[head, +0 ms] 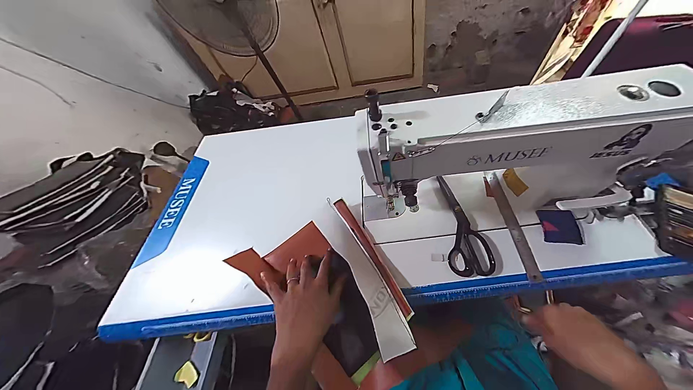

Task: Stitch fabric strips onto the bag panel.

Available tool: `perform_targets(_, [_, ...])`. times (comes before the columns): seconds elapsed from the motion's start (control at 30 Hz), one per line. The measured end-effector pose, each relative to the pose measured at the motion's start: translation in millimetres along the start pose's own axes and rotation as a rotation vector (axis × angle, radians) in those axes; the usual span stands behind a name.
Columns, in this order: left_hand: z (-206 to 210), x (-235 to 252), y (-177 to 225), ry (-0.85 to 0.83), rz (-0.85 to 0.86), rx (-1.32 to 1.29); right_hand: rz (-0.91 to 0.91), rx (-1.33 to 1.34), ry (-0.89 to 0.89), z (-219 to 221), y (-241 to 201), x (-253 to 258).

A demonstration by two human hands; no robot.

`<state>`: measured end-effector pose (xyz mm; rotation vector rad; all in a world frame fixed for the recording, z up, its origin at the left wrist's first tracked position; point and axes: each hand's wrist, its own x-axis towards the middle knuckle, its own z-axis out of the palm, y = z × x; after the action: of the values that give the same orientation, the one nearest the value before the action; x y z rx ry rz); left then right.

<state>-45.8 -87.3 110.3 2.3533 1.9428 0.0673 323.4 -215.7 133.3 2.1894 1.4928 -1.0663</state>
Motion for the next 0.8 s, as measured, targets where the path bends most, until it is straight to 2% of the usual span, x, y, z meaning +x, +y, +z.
perform_targets(0.03, [-12,15,3,-0.073,0.028,-0.008,0.046,0.054,0.185,-3,11,-2])
perform_targets(0.1, [-28,53,4,-0.193,0.102,-0.024,0.083,0.134,0.665,-10,45,18])
perform_targets(0.13, [-33,75,1,-0.248,0.126,-0.032,0.083,0.185,0.845,-15,61,38])
perform_targets(0.17, [-36,100,-4,-0.288,0.135,-0.063,0.08,0.257,0.907,-22,74,59])
perform_targets(0.23, [-38,150,-17,-0.342,0.107,-0.186,0.015,0.34,0.921,-37,86,92])
perform_targets(0.33, [-35,196,-35,-0.446,0.099,-0.457,-0.058,0.433,0.926,-46,87,111])
perform_targets(0.4, [-32,197,-29,-0.467,0.063,-0.566,-0.074,0.61,0.916,-46,88,112])
perform_targets(0.47, [-35,175,-16,-0.365,-0.078,-0.661,-0.148,0.748,0.964,-41,92,109])
perform_targets(0.53, [-16,169,-18,-0.28,-0.014,-0.798,-0.19,0.797,0.942,-32,79,84])
perform_targets(0.6, [10,176,-26,-0.199,0.093,-0.925,-0.376,0.786,0.896,-23,41,53])
perform_targets(0.67, [28,179,-26,-0.163,0.187,-0.888,-0.721,0.793,0.817,-7,-14,36])
perform_targets(0.73, [34,183,-22,-0.168,0.238,-0.825,-1.001,0.633,0.775,6,-73,46])
perform_targets(0.8, [33,187,-19,-0.187,0.242,-0.789,-1.165,0.393,0.888,5,-134,72])
